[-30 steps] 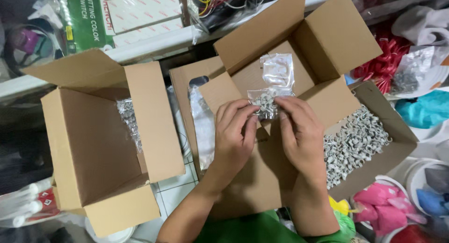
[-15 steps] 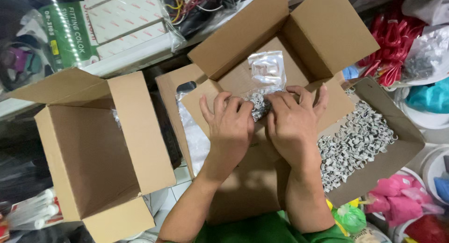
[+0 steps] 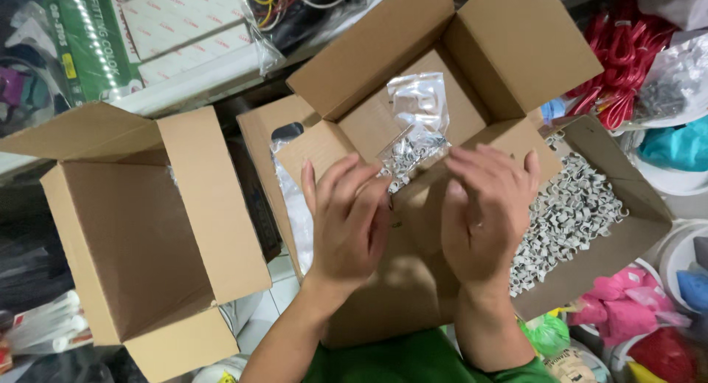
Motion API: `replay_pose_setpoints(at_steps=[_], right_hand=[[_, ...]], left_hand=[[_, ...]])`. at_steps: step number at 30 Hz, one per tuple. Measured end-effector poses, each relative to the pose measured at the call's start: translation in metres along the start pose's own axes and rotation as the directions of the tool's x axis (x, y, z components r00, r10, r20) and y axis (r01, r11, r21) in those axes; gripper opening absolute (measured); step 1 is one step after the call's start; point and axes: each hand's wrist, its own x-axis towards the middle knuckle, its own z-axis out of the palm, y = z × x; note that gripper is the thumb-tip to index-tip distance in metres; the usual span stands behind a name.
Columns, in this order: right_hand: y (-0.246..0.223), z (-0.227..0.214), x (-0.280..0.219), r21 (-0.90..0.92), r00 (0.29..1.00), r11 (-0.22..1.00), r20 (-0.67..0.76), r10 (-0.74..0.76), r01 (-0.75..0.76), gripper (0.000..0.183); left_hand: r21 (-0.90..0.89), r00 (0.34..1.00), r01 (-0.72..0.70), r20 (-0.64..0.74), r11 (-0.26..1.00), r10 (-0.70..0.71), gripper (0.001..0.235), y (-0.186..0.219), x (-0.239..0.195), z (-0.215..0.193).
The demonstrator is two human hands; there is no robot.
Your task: The person picks up small metal hardware pieces by hand from a large cardboard box and places them into smaller plastic bags.
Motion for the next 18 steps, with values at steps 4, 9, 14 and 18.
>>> replay_pose_setpoints(at_steps=[4, 9, 14, 18], right_hand=[[-0.008, -0.007, -0.031, 0.135, 0.999, 0.99, -0.019, 0.042, -0.039, 0.024], [0.009, -0.001, -0.087, 0.466, 1.0, 0.884, 0.026, 0.002, -0.014, 0.03], [0.002, 0.024, -0.117, 0.377, 0.943, 0.895, 0.127, -0.306, 0.239, 0.03], [-0.017, 0.042, -0.118, 0.351, 0.877, 0.91, 0.338, -0.342, 0.22, 0.026]], left_hand=[[-0.045, 0.998, 0.042, 0.049, 0.998, -0.04, 0.037, 0.004, -0.041, -0.02], [-0.027, 0.996, 0.088, -0.028, 0.996, -0.089, 0.034, 0.001, -0.106, -0.013], [0.081, 0.946, 0.322, -0.064, 0.943, -0.317, 0.059, -0.014, -0.145, -0.002], [0.168, 0.913, 0.405, -0.016, 0.899, -0.408, 0.098, -0.025, -0.151, -0.002]])
